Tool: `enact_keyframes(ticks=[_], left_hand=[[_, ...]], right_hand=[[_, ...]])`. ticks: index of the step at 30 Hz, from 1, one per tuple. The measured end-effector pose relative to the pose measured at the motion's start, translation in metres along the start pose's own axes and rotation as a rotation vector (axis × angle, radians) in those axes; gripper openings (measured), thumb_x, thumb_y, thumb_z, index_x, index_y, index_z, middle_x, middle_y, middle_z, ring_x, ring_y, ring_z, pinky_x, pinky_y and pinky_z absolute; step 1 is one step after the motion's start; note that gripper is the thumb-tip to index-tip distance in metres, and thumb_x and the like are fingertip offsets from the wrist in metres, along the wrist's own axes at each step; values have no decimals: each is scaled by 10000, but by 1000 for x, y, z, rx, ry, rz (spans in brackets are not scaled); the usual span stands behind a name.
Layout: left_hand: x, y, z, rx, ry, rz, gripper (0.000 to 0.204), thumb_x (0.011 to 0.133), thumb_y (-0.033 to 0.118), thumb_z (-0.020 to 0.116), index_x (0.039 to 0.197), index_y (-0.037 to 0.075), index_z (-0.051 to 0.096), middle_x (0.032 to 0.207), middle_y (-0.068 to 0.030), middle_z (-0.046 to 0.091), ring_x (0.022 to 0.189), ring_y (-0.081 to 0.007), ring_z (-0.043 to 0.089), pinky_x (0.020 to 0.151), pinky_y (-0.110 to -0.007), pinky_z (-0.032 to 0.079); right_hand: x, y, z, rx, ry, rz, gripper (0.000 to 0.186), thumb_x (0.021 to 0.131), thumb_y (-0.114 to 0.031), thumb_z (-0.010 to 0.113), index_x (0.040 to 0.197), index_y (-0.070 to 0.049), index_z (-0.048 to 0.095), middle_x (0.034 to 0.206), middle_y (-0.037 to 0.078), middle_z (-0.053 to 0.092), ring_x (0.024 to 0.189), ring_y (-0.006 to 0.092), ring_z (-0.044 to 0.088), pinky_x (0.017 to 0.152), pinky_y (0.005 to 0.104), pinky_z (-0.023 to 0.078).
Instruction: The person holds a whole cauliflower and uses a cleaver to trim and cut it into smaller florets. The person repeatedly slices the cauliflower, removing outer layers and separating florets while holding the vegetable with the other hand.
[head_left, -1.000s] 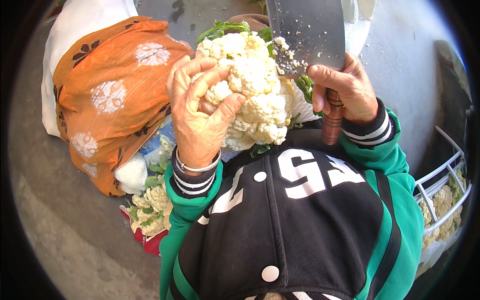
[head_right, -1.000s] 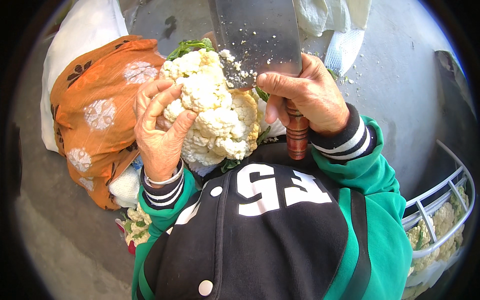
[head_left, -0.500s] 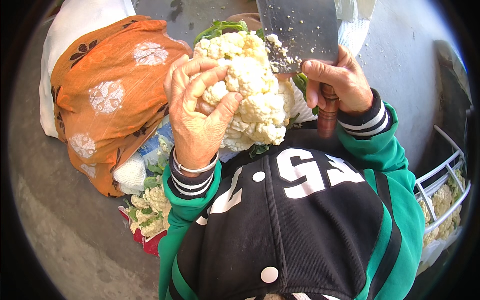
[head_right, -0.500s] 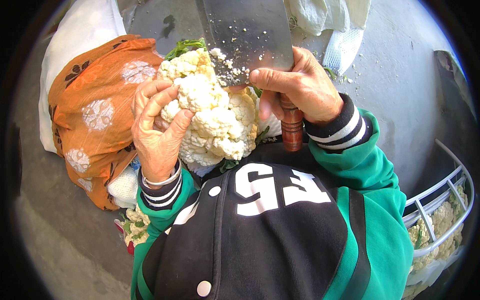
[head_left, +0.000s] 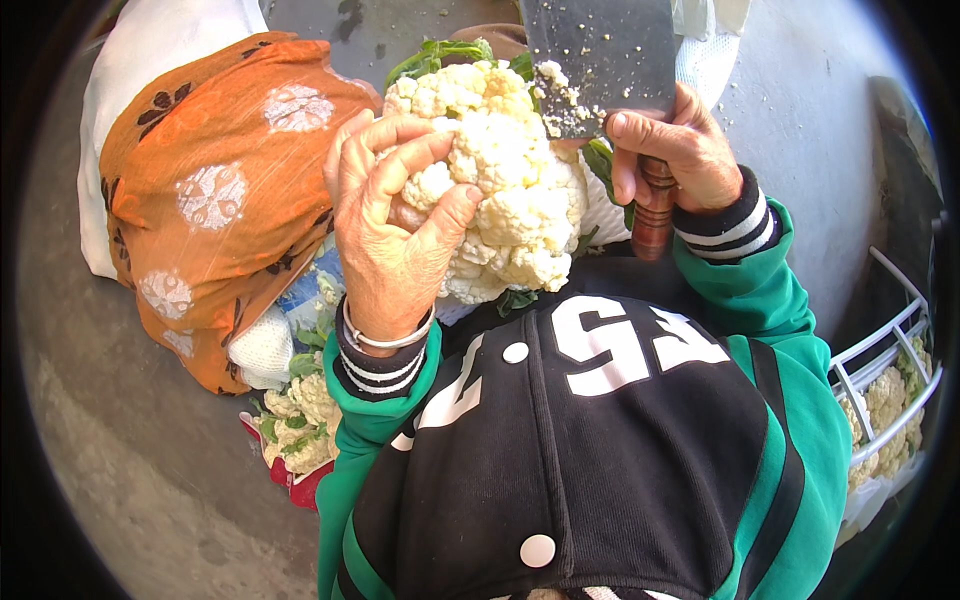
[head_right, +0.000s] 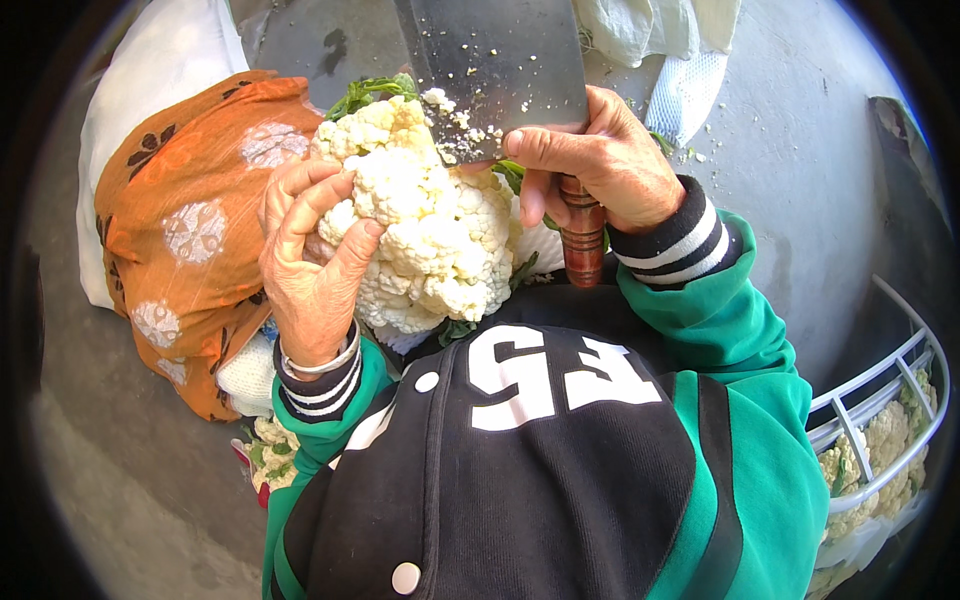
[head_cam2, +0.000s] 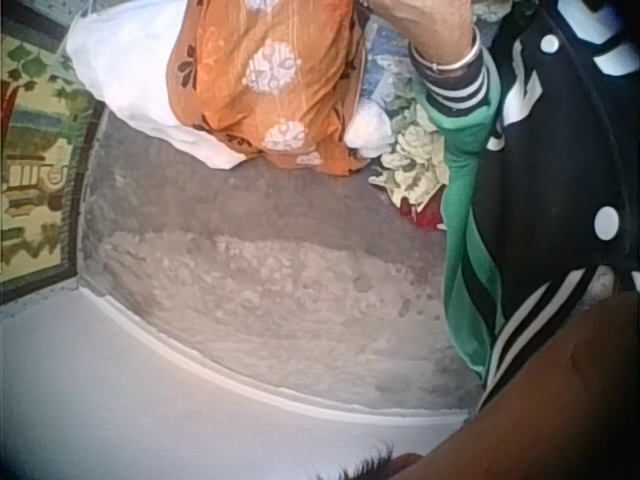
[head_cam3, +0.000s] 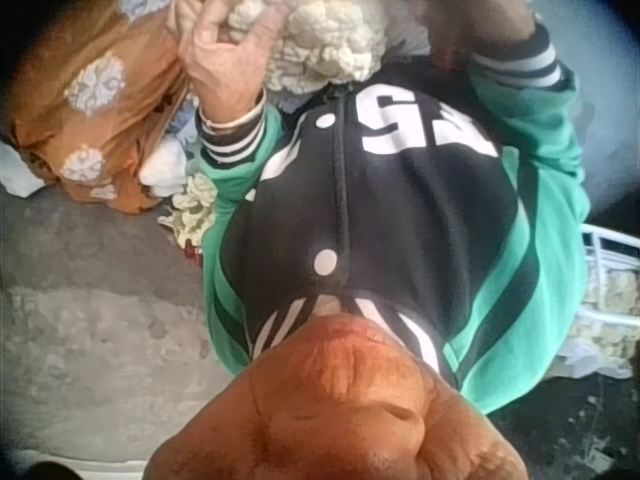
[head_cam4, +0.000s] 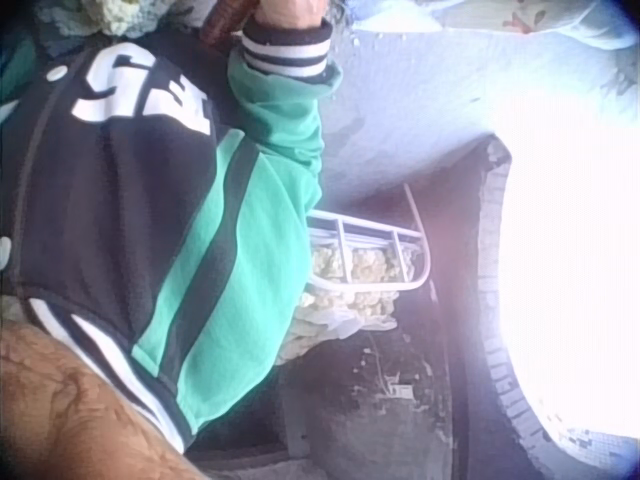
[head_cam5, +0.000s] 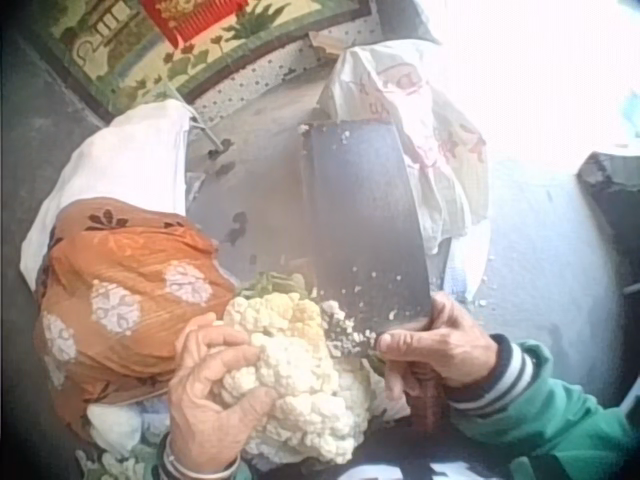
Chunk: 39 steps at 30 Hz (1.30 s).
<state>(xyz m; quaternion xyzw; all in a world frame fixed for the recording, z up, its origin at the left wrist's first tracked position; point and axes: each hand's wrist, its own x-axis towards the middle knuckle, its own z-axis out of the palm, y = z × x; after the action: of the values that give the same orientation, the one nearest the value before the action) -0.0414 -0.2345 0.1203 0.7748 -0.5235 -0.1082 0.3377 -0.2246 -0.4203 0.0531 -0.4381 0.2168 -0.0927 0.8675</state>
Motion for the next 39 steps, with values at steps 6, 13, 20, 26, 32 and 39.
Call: enact_keyframes(ticks=[6,13,20,26,32,39], left_hand=[[0,0,0,-16,-1,1,380,694,122,847,1039,55,701,1140,-93,632,1204,-351,488,1065,-478,360],[1,0,-1,24,-18,24,368,689,100,840,1027,59,699,1139,-86,631,1228,-361,470,1062,-484,364],[0,1,1,24,-25,38,355,693,105,836,1017,64,697,1151,-78,623,1258,-363,440,1065,-488,363],[0,3,2,23,-20,40,345,702,98,828,1018,62,695,1153,-75,622,1261,-360,438,1064,-484,366],[0,4,2,24,-16,44,338,702,85,824,1014,57,695,1153,-69,622,1269,-354,433,1067,-478,370],[0,7,1,39,-31,50,328,691,77,826,995,53,706,1139,-67,624,1266,-342,432,1068,-469,367]], right_hand=[[2,1,-2,1,-50,15,182,947,-204,676,997,-31,707,645,112,682,389,62,468,347,228,290],[4,-6,1,-83,-51,45,209,939,-197,677,947,6,725,646,115,688,403,67,479,371,230,322],[9,-22,-5,-215,-153,62,225,924,-169,668,985,41,721,658,123,704,395,82,500,379,225,361],[7,-22,0,-86,-145,146,218,913,-132,661,1045,41,674,757,154,735,415,104,561,383,222,396],[7,-22,5,-4,-120,198,218,900,-111,659,1056,40,647,862,177,748,437,118,592,387,222,414],[16,-20,-2,69,-207,239,163,903,-94,647,984,46,665,886,173,748,440,123,595,394,228,445]])
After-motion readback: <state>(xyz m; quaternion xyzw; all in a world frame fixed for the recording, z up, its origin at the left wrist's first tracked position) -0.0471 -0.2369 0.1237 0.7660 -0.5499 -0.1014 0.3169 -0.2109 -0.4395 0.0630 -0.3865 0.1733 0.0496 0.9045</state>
